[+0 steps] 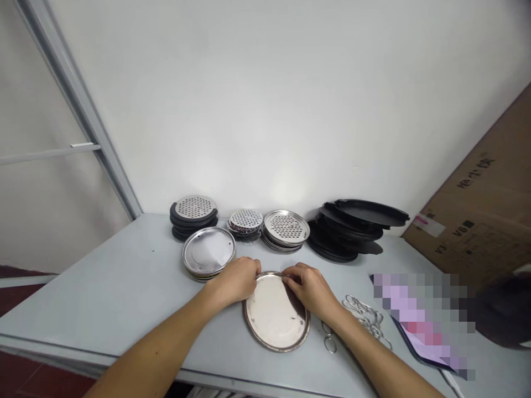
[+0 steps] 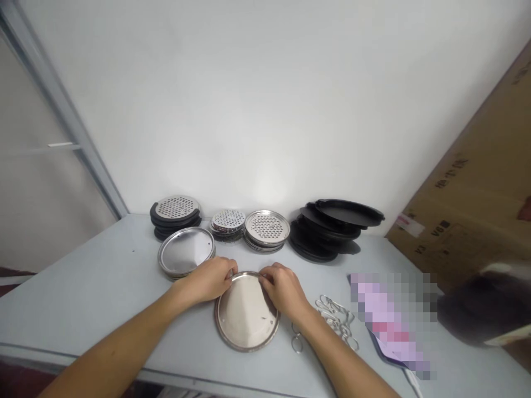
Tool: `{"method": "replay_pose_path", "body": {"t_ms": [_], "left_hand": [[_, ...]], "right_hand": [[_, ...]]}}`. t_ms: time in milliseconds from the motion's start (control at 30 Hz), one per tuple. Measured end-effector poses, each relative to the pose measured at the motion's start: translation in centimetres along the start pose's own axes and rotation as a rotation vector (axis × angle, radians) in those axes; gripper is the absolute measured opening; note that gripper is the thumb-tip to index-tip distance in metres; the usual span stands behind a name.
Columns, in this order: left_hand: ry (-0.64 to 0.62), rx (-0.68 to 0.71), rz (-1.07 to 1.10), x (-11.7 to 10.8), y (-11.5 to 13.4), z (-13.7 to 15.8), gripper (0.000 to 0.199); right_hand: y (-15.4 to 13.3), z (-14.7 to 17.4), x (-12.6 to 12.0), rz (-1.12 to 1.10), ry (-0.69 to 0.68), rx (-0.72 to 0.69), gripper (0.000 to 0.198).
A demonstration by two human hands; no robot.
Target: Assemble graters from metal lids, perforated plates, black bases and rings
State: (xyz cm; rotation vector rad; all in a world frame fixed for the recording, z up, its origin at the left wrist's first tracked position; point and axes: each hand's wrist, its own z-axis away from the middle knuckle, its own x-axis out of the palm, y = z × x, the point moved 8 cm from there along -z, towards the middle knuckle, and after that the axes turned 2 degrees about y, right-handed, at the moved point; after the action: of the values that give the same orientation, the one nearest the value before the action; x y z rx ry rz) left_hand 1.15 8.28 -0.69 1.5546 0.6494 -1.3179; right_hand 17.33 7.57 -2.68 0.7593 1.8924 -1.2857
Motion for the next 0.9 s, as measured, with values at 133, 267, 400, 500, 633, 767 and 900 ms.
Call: {"method": "replay_pose_path", "body": {"t_ms": [133,267,400,500,633,767,900], "left_hand": [[0.024,0.051,0.056,0.2,-0.5,-0.2,0.029],[0.047,0.088,0.106,0.2,-0.3,-0.5,0.027],[0.079,0.102,0.145,0.0,0.0,-0.7,0.026],[0.095,0.133,0.134,0.1,0.4,-0.8,0.023],[0.108,0.152,0.127,0.2,0.6,-0.8,0.022],[0.105,0.154,0.123,0.1,0.8,-0.8,0.024],[0.115,0.167,0.108,-0.2,1.1,-0.7,0.025]], "right_hand": [[-0.2,0.0,0.0,-0.014,-0.032,-0.041,0.023],[-0.2,-0.1,-0.1,-0.039,-0.044,-0.065,0.022],[-0.3,-0.2,0.1,-0.065,-0.049,-0.088,0.022],[-0.3,-0.3,0.1,-0.064,-0.026,-0.074,0.022],[-0.3,-0.3,0.1,-0.066,-0.003,-0.066,0.022],[-0.5,-0.2,0.1,-0.051,-0.012,-0.08,0.022],[-0.7,-0.2,0.1,-0.058,-0.016,-0.095,0.023]]}}
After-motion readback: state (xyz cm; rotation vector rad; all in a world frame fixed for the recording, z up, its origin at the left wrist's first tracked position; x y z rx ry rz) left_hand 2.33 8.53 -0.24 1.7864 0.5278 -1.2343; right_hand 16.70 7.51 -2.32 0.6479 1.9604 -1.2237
